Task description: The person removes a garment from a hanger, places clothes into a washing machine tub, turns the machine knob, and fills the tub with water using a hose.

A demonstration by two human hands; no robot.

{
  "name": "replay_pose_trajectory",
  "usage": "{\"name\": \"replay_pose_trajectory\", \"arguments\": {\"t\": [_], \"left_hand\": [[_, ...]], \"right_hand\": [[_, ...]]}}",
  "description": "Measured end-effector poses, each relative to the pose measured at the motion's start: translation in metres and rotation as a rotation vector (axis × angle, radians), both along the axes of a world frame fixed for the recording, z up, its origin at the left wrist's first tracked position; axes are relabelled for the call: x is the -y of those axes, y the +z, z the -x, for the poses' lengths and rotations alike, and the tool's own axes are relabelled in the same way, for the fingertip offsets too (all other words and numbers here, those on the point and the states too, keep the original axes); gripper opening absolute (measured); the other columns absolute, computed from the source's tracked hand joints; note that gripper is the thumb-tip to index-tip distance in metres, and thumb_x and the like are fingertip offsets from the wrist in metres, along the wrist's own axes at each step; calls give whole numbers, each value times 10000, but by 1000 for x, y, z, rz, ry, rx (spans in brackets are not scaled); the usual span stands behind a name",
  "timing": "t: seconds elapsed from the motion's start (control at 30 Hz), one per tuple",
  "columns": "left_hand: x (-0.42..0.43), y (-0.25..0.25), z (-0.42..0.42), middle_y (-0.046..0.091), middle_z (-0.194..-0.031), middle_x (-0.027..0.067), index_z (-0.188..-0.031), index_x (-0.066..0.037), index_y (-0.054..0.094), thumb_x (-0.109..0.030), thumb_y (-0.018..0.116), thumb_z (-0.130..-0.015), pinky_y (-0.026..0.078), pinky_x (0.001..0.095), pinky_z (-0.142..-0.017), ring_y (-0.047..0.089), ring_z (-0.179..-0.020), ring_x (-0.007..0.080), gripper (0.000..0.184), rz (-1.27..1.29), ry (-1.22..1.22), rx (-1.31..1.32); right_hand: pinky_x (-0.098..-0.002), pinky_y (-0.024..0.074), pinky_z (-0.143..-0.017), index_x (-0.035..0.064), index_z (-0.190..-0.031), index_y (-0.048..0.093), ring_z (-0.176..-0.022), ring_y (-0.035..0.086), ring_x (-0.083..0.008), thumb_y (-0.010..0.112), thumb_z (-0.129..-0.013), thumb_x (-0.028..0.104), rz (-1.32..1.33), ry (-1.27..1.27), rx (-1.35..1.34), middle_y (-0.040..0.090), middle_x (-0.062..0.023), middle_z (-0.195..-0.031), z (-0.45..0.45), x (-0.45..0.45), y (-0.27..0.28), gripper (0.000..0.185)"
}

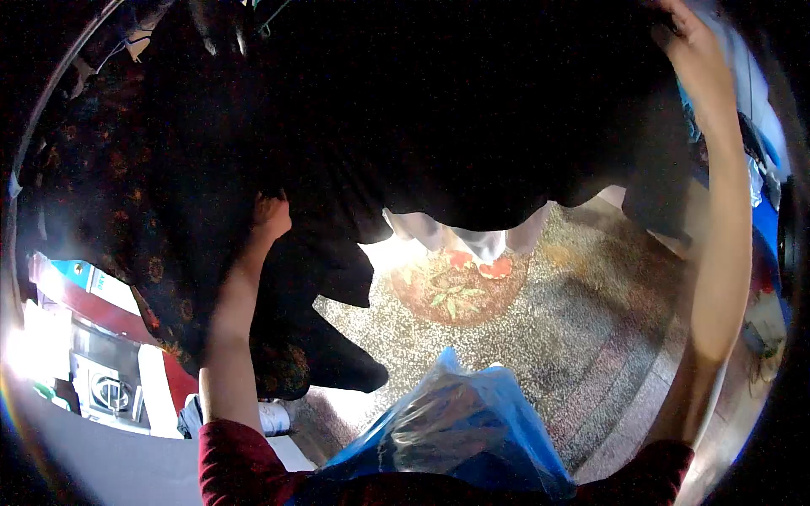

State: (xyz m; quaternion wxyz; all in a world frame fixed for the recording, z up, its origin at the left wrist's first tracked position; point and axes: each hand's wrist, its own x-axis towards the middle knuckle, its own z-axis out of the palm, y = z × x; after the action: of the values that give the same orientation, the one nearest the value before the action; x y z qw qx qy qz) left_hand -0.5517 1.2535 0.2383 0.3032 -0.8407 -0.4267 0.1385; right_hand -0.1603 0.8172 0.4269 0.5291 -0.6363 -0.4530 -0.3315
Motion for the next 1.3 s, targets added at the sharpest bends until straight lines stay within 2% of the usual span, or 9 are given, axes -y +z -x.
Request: {"name": "replay_pose_trajectory", "arguments": {"t": [0.13,0.27,0.33,0.57,0.67,0.97,1.1,1.17,1.3], "left_hand": [[-12,-1,5,631,-958,194,-1162,24,518,-108,494,-776,413,428,-903,596,-927,324,409,-15,21,116],[-2,7,-4,634,-924,201,-923,14,635,-114,542,-762,493,417,-768,613,-867,331,226,46,65,141],[0,12,-5,635,-919,199,-927,15,633,-111,541,-761,492,418,-772,613,-866,334,228,35,59,186],[-17,-20,-3,616,-1006,197,-957,15,622,-84,523,-766,468,417,-839,592,-933,328,237,2,23,349],[43,43,-32,515,-1209,198,-1162,-4,528,-62,484,-800,437,385,-897,547,-1036,307,369,304,298,229],[-67,-61,-6,599,-781,170,-899,-129,597,-225,488,-867,456,428,-555,577,-687,269,149,22,-135,382],[-89,-83,11,572,-724,129,-833,-114,597,-189,493,-861,453,430,-571,551,-669,268,131,-153,-350,354],[-104,-110,11,526,-667,96,-756,-96,578,-166,479,-866,448,399,-559,515,-629,283,164,-556,-365,306],[-26,-59,13,516,-705,101,-791,-95,556,-152,473,-860,446,394,-577,512,-658,285,122,-376,-363,631]], "right_hand": [[-233,359,-895,34,-1070,546,-1004,518,-117,482,-814,-14,111,149,-42,584,-19,-1044,-87,5,-8,268],[-241,380,-876,34,-1068,552,-986,535,-124,493,-802,-31,191,-47,-53,599,-29,-1042,-66,4,1,280],[-310,443,-844,44,-1105,565,-943,608,-260,509,-783,14,174,-116,65,634,-145,-1019,-71,0,2,328],[-314,440,-823,14,-1038,572,-917,606,-248,521,-778,0,149,-13,-18,638,-145,-986,-60,6,-1,265],[-310,433,-832,1,-1019,570,-933,598,-243,524,-769,-16,143,19,-14,634,-145,-986,-63,7,-1,255],[-291,396,-886,-2,-1032,552,-974,564,-222,507,-756,-32,213,-70,-68,609,-120,-1001,-39,12,6,281],[-286,373,-919,-6,-1046,545,-1019,540,-201,493,-753,-35,252,-139,54,595,-99,-1038,-42,14,11,299],[-284,366,-928,-11,-1053,538,-1032,533,-202,491,-751,-38,234,-101,20,587,-104,-1054,-35,16,12,308],[-269,334,-958,-19,-1066,519,-1060,513,-199,486,-745,-54,229,-72,-32,563,-113,-1076,-42,16,10,324]]}}
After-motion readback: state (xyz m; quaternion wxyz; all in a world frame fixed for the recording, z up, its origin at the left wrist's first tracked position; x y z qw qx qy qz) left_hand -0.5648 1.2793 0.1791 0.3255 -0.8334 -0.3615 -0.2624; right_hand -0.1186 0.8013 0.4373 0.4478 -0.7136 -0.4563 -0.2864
